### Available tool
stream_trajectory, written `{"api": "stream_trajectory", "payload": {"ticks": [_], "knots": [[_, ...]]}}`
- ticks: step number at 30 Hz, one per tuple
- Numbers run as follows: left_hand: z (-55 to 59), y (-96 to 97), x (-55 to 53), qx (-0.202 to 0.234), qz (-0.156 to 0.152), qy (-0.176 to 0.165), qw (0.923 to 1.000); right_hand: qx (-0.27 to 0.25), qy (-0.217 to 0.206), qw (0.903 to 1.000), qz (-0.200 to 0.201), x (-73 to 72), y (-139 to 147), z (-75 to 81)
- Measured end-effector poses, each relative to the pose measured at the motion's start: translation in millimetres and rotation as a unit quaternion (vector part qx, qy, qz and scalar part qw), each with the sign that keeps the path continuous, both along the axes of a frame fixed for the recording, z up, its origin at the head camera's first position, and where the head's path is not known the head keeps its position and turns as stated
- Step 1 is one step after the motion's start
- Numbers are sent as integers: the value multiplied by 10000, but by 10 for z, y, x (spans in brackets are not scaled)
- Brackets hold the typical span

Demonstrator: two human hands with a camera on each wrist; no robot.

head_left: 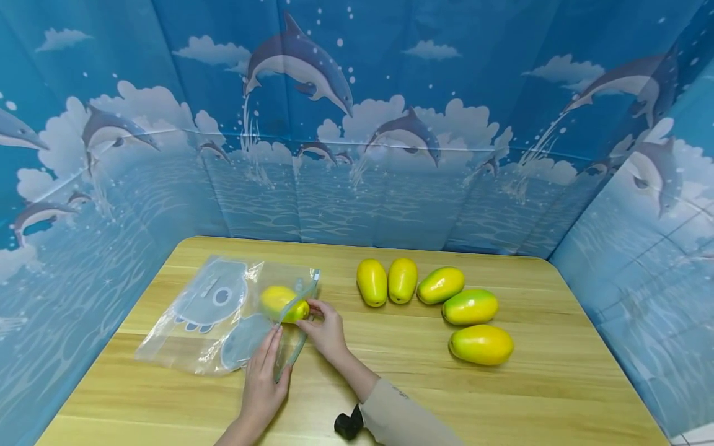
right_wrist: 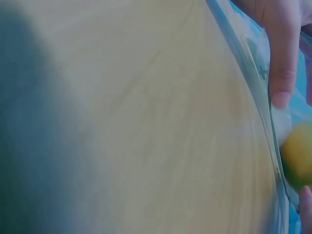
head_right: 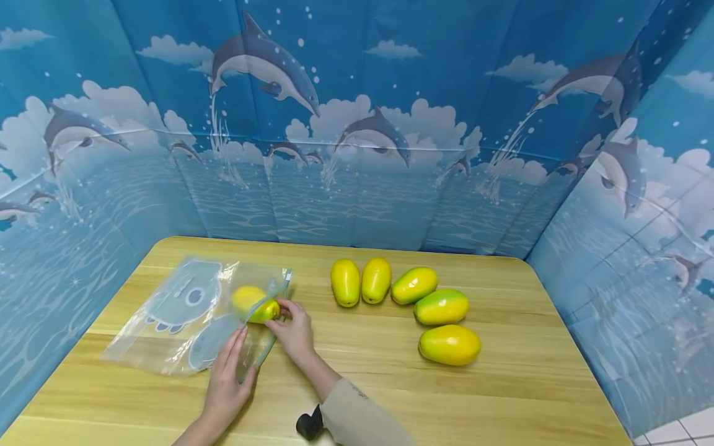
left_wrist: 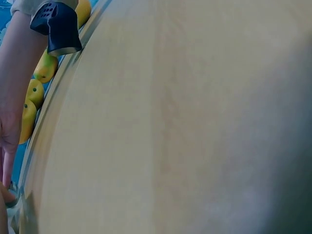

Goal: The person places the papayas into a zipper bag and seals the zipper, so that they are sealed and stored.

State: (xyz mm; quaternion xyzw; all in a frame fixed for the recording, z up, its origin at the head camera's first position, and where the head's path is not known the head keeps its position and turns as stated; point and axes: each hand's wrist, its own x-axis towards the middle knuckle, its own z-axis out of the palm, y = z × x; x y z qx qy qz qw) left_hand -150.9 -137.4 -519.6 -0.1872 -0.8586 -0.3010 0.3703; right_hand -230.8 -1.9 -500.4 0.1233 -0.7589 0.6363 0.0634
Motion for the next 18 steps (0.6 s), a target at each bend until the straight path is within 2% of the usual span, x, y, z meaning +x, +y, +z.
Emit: {"api": "stream_trajectory", "payload": {"ticks": [6,13,18], "knots": [[-8,-2,3,7,16,37,10000,-109,49,9998,-159,-21,-102,24],[-17,-12,12,32,3,-108,9999,-53,-52,9991,-411,-60,-192,78],[-16,-12,13,-10,24,-66,10000,-34,35,9973,-730,-83,-217,41]]}}
